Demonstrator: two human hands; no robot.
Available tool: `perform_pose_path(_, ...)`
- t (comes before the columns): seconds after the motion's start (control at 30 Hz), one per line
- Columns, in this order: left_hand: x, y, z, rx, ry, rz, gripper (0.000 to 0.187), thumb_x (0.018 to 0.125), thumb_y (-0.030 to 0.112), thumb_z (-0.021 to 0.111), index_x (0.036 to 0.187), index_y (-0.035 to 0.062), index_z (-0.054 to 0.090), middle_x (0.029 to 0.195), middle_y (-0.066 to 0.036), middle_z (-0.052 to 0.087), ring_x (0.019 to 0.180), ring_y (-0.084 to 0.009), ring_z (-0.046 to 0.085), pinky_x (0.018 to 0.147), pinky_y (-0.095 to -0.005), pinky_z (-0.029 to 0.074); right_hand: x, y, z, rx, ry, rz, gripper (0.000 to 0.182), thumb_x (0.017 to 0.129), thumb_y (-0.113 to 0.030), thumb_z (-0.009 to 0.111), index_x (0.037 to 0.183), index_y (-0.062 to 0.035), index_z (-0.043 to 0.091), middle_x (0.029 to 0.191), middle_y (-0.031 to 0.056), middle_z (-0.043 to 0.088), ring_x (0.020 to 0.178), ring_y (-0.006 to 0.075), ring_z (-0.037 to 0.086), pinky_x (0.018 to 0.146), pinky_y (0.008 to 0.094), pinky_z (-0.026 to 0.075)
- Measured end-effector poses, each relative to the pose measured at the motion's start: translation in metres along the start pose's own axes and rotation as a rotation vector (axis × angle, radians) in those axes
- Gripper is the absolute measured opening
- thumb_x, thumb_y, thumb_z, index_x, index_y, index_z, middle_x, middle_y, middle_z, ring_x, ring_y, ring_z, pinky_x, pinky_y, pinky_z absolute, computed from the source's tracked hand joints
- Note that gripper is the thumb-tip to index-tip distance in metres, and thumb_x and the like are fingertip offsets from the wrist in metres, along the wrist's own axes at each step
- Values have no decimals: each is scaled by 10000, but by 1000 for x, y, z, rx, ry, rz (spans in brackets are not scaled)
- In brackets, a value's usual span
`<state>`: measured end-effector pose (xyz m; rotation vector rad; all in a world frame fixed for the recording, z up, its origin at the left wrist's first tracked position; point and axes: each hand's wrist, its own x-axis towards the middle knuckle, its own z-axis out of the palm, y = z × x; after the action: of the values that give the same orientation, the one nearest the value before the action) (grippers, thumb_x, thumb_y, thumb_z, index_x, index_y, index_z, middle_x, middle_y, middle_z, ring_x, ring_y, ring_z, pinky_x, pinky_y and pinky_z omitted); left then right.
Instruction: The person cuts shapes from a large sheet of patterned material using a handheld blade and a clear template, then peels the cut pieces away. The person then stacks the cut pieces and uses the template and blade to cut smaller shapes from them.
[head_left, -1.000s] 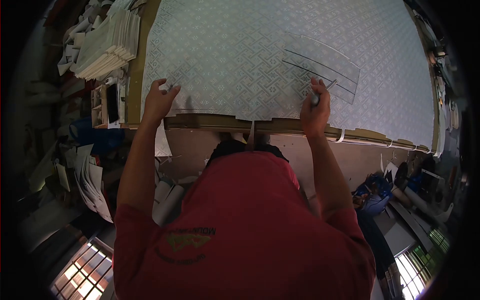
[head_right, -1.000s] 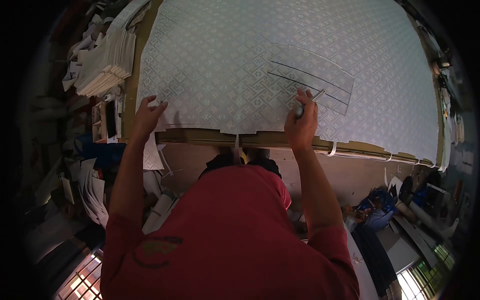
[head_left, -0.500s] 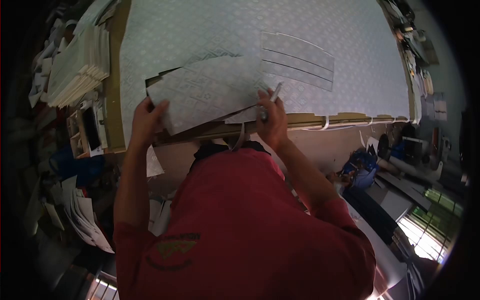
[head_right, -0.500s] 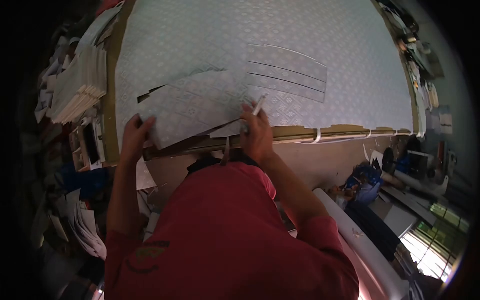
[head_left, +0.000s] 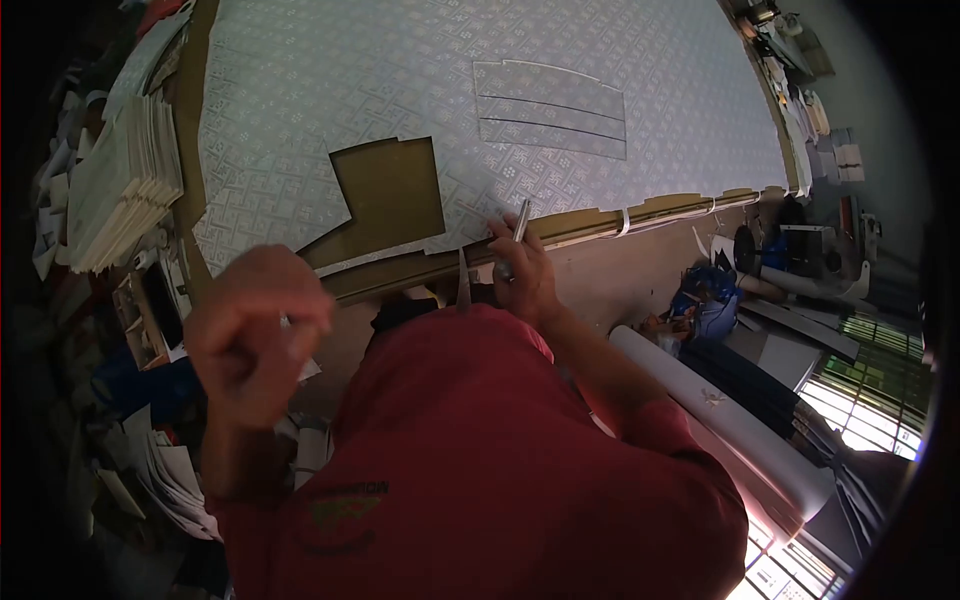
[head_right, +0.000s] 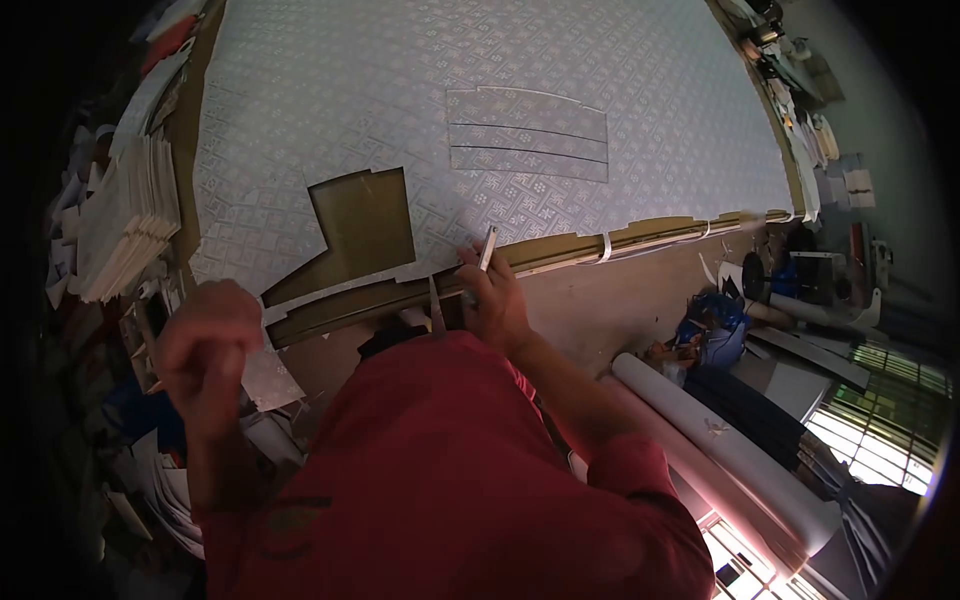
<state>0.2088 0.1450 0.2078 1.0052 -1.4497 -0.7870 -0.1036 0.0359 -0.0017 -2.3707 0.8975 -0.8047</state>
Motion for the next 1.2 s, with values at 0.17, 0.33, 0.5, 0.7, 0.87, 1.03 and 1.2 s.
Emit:
perform_pose_path(0.17, 41, 50, 8, -851, -485, 175, 127, 889, 124, 777, 882, 23, 701, 791, -71, 658, 640, -181, 607, 522, -289, 445, -5, 10, -17, -95, 98, 75, 317, 833, 93, 626, 1113, -43, 564, 1296, 233, 703, 1274, 482, 606, 1033, 513, 517)
perform_pose_path(0.33, 42, 40, 15, -936, -573, 148, 127, 899, 130, 769, 874, 26, 700, 793, -75, 659, 645, -180, 613, 527, -286, 450, -22, 7, -33, -168, 161, 185, 255, 884, 80, 615, 1108, -33, 565, 1305, 237, 697, 1271, 452, 615, 1039, 502, 511)
perform_pose_path(0.5, 40, 29, 45, -1003, -625, 114, 130, 909, 135, 761, 866, 29, 699, 794, -78, 661, 649, -180, 618, 532, -283, 454, -31, 20, -58, -237, 208, 241, 319, 842, 77, 613, 1143, -26, 589, 1302, 230, 697, 1263, 492, 607, 1060, 522, 493)
perform_pose_path(0.7, 56, 28, 103, -953, -658, 26, 137, 920, 141, 751, 857, 32, 697, 796, -83, 663, 655, -179, 625, 537, -279, 459, 5, 95, -94, -242, 267, 193, 324, 874, 51, 626, 1186, -22, 580, 1345, 227, 674, 1281, 475, 600, 1086, 522, 469)
perform_pose_path(0.87, 69, -42, 174, -23, -282, -285, 128, 995, 140, 665, 966, 28, 719, 867, -78, 682, 748, -170, 658, 676, -297, 523, 65, 178, -115, -204, 253, 112, 381, 903, -6, 704, 1245, -25, 538, 1373, 266, 643, 1263, 458, 617, 1036, 457, 515)
perform_pose_path(1.03, 49, -202, 195, 509, 388, -525, 392, 985, 171, 694, 1348, 42, 617, 1263, -168, 673, 1142, -269, 666, 939, -363, 545, 100, 224, -124, -118, 120, 145, 458, 885, -91, 782, 1265, -31, 533, 1438, 248, 596, 1271, 438, 597, 1022, 472, 518)
perform_pose_path(1.2, 53, -220, 192, 1102, 83, -308, 784, 869, 388, 825, 1507, 71, 498, 1560, -245, 437, 1442, -457, 391, 1189, -529, 352, 96, 225, -120, -14, -63, -65, 532, 858, -124, 820, 1287, -57, 514, 1453, 241, 582, 1313, 477, 546, 1046, 492, 501)
